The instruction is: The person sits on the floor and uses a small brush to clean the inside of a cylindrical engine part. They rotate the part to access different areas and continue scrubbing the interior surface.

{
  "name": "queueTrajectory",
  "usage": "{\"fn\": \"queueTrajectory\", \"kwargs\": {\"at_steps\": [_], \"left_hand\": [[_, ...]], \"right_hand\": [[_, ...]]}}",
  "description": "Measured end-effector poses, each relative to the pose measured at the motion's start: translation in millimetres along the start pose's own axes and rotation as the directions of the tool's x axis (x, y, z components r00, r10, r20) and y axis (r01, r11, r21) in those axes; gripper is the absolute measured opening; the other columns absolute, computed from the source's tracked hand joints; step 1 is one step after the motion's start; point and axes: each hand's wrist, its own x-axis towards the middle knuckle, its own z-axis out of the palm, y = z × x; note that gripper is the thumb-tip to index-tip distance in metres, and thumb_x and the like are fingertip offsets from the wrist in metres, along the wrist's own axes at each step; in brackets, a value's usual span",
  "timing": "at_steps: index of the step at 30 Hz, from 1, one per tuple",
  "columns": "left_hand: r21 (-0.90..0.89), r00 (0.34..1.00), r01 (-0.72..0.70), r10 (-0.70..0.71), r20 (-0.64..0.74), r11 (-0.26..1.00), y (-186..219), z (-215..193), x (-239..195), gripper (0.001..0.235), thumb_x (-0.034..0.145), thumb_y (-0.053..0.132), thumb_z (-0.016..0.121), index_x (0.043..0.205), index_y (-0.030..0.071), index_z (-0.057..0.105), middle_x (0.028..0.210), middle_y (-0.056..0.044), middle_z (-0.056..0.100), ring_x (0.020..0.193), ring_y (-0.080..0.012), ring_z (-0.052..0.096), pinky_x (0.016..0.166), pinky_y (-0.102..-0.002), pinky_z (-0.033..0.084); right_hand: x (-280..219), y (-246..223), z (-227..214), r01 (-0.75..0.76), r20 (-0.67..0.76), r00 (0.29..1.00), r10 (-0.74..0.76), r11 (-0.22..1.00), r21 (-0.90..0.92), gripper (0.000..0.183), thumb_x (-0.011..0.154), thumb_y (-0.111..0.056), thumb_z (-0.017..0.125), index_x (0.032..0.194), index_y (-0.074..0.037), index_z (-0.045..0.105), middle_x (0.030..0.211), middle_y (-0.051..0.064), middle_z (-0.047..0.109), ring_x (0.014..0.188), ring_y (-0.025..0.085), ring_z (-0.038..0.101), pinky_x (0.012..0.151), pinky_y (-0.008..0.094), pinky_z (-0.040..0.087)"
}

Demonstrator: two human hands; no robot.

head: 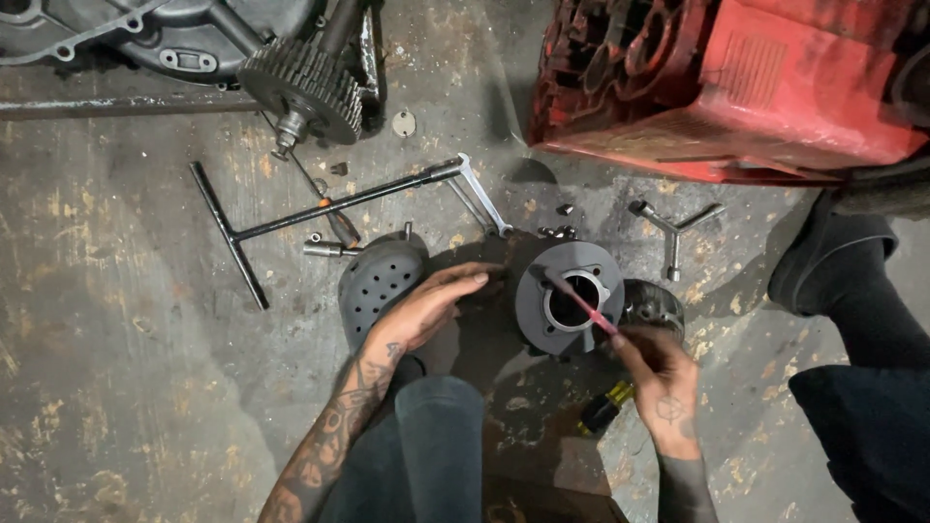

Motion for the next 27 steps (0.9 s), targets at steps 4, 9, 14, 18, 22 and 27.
{"fn": "queueTrajectory", "kwargs": {"at_steps": [4,9,14,18,22,27], "left_hand": [[-0.007,0.999,0.035,-0.036,-0.033,0.999,1.1,5.0,2.0,0.064,0.091,0.038,0.058,0.144,0.002,0.056,0.137,-0.019,0.067,0.03,-0.0006,0.035,0.025,-0.018,0.021],[-0.017,0.998,-0.055,0.055,0.023,0.998,-14.4,-1.5,9.6,0.063,0.091,0.043,0.06,0.141,0.005,0.059,0.148,-0.02,0.057,0.139,-0.0316,0.052,0.111,-0.045,0.037],[0.012,0.996,-0.075,0.074,0.044,0.997,-12.8,-1.4,9.3,0.066,0.09,0.046,0.058,0.141,0.005,0.059,0.156,-0.025,0.049,0.151,-0.0396,0.037,0.115,-0.058,0.025],[0.0,0.999,-0.033,0.033,0.029,0.999,-18.4,-3.3,13.4,0.072,0.086,0.051,0.061,0.143,0.006,0.057,0.158,-0.029,0.044,0.153,-0.0444,0.03,0.112,-0.069,0.021],[-0.04,0.998,-0.055,0.056,0.035,0.998,-16.9,-2.4,11.0,0.065,0.089,0.045,0.06,0.14,0.005,0.06,0.151,-0.022,0.054,0.144,-0.0353,0.045,0.112,-0.055,0.03],[-0.028,0.999,-0.036,0.037,0.03,0.999,-17.9,-3.1,12.0,0.069,0.087,0.049,0.061,0.142,0.008,0.058,0.16,-0.025,0.044,0.155,-0.044,0.027,0.112,-0.073,0.016]], "right_hand": [[3.2,12.7,-10.9,-0.03,0.106,0.994,0.028,0.999,0.017,0.013,0.088,-0.008,0.074,0.099,-0.001,0.077,0.062,0.005,0.065,0.044,0.012,0.044,0.039,0.025,0.031],[12.2,62.4,-57.4,0.003,0.17,0.985,0.003,0.999,-0.035,0.015,0.085,-0.02,0.079,0.097,-0.011,0.08,0.065,0.0,0.064,0.049,0.011,0.039,0.044,0.025,0.027],[10.1,9.3,-79.0,-0.295,0.007,0.955,0.298,0.948,-0.123,0.019,0.094,-0.012,0.073,0.103,0.004,0.077,0.065,0.008,0.054,0.055,0.016,0.036,0.051,0.03,0.025],[8.8,23.4,-81.6,-0.258,0.007,0.966,0.259,0.962,0.09,0.015,0.096,-0.003,0.069,0.107,0.007,0.074,0.074,0.008,0.056,0.067,0.017,0.045,0.062,0.027,0.034],[9.4,59.9,-90.4,-0.132,0.089,0.991,0.101,0.864,0.485,0.011,0.099,-0.005,0.061,0.101,0.006,0.063,0.072,0.006,0.051,0.063,0.014,0.043,0.061,0.027,0.037],[8.6,49.1,-84.0,-0.106,0.187,0.982,0.021,0.885,0.453,0.021,0.099,-0.004,0.06,0.115,0.007,0.067,0.081,0.013,0.067,0.068,0.019,0.06,0.064,0.033,0.052]]}}
